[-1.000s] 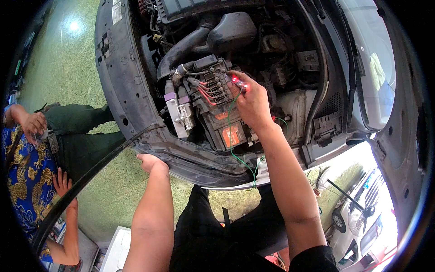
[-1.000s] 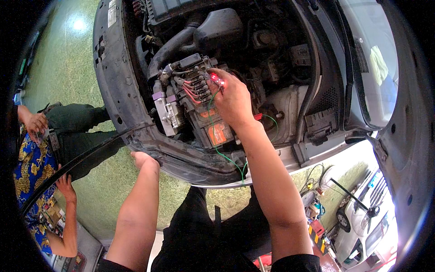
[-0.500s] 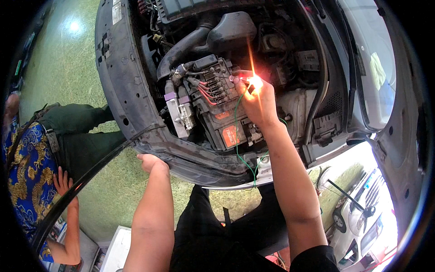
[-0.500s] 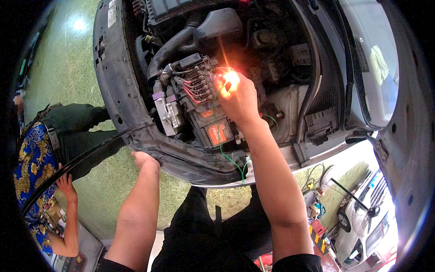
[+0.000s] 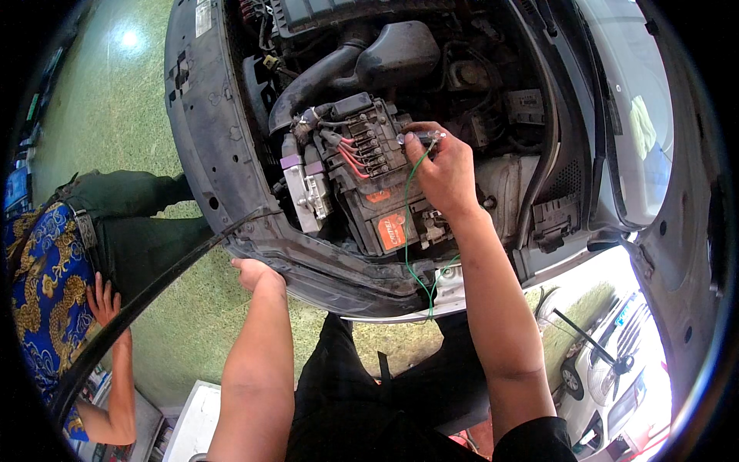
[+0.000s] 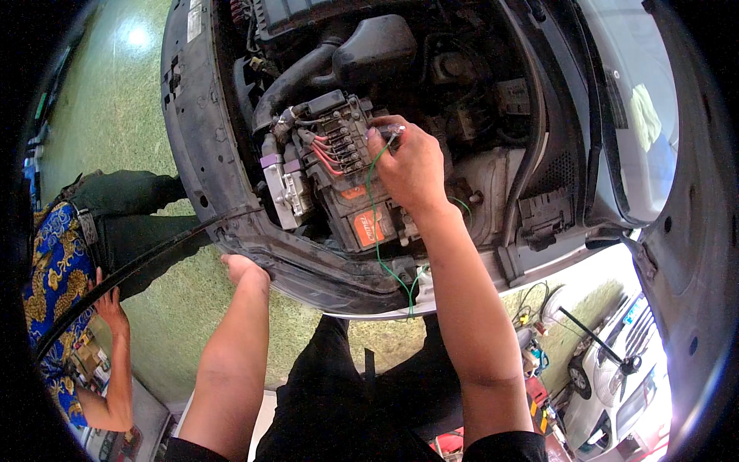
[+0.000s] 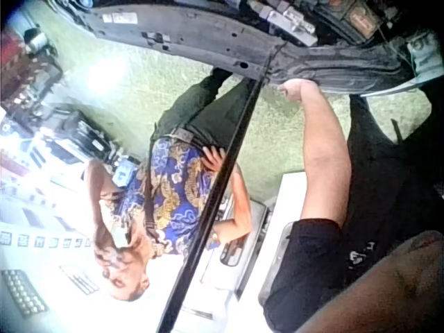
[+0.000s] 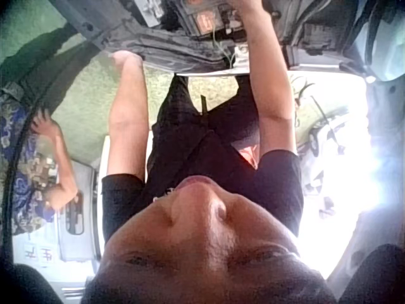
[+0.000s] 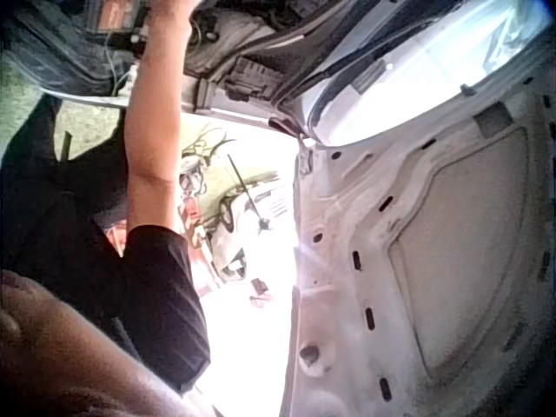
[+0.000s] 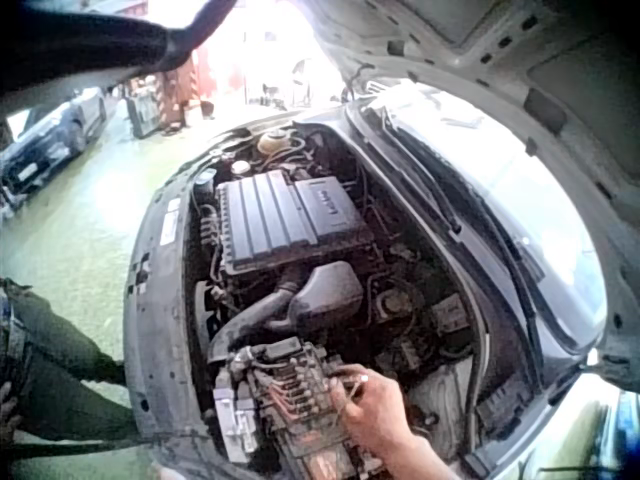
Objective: The person selects a test light from a tool tray and walks to a white car. They open the hood and use the test light to check the car battery terminals, repeatedly touching the probes to the positive and negative posts to verify electrical continuity.
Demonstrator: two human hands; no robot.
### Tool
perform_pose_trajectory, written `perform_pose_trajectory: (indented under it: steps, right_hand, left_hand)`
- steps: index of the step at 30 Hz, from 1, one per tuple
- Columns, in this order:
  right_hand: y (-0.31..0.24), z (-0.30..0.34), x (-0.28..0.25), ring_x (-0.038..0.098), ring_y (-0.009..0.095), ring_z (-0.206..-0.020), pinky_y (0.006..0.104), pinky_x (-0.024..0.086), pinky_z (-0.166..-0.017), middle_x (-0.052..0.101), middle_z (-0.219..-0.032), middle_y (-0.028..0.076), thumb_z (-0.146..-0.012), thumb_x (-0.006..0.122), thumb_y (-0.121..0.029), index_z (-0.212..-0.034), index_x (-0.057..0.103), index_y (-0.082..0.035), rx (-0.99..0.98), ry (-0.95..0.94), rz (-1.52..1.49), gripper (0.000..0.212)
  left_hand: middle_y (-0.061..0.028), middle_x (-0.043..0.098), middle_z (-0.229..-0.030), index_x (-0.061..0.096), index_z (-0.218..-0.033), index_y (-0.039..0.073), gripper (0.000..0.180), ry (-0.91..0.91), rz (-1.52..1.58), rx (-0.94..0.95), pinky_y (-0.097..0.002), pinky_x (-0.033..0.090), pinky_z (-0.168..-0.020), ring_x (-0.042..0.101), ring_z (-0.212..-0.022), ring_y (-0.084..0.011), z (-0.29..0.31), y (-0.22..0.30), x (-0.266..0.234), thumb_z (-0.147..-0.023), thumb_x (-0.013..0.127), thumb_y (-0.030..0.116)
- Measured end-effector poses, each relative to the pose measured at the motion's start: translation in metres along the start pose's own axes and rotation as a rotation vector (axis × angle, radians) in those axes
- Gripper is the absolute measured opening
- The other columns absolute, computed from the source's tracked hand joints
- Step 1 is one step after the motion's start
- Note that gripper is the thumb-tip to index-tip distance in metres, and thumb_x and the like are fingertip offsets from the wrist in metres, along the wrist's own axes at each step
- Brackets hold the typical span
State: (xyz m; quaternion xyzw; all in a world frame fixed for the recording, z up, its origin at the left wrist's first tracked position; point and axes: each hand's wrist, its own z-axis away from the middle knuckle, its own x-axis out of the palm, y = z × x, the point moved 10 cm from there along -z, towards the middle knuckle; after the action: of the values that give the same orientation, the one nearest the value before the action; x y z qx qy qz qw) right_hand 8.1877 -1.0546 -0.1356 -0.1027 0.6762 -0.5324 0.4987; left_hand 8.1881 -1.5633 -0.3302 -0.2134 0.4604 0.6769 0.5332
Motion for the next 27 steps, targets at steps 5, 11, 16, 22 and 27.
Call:
perform_pose_trajectory:
  steps: [5,11,16,22,27]
  right_hand:
    - [-0.001,0.0,-0.001,0.074,0.041,-0.094,0.0411,0.057,-0.082,0.076,-0.097,0.022,-0.096,0.069,-0.026,-0.112,0.076,-0.004,0.037,-0.01,-0.014,0.028]
    - [-0.002,0.0,0.001,0.069,0.023,-0.084,0.0348,0.055,-0.076,0.076,-0.091,0.015,-0.1,0.068,-0.023,-0.113,0.075,-0.001,-0.044,-0.024,0.049,0.027]
    - [0.002,0.0,0.002,0.069,0.017,-0.079,0.033,0.054,-0.073,0.077,-0.09,0.015,-0.101,0.067,-0.022,-0.115,0.074,0.002,-0.02,-0.054,0.091,0.029]
    - [0.002,0.001,0.003,0.068,0.015,-0.079,0.0315,0.054,-0.075,0.076,-0.088,0.013,-0.101,0.067,-0.021,-0.114,0.074,0.001,-0.022,-0.067,0.065,0.027]
    - [-0.002,0.0,-0.001,0.073,0.04,-0.091,0.0435,0.057,-0.08,0.076,-0.097,0.019,-0.094,0.071,-0.027,-0.107,0.077,-0.007,-0.04,-0.039,0.064,0.024]
  left_hand:
    - [-0.0291,0.063,-0.142,0.059,-0.138,-0.012,0.081,0.0,0.016,-0.023,-0.0502,0.044,-0.114,0.06,-0.131,-0.0458,-0.004,-0.002,0.0,-0.107,0.039,0.06]
    - [-0.0291,0.065,-0.14,0.062,-0.135,-0.012,0.08,0.004,0.034,-0.014,-0.0506,0.045,-0.113,0.062,-0.128,-0.0458,-0.005,-0.002,0.001,-0.107,0.039,0.059]
    - [-0.029,0.065,-0.139,0.063,-0.134,-0.012,0.08,-0.007,0.031,-0.014,-0.0518,0.047,-0.111,0.063,-0.127,-0.0462,0.0,0.0,0.0,-0.107,0.038,0.059]
    - [-0.0291,0.065,-0.139,0.062,-0.135,-0.012,0.08,0.013,-0.004,0.0,-0.0513,0.046,-0.112,0.063,-0.127,-0.0462,-0.001,0.0,-0.001,-0.107,0.038,0.059]
    - [-0.0297,0.065,-0.139,0.062,-0.134,-0.012,0.08,0.01,0.006,-0.002,-0.0509,0.046,-0.112,0.062,-0.128,-0.0464,0.006,0.004,-0.003,-0.107,0.039,0.059]
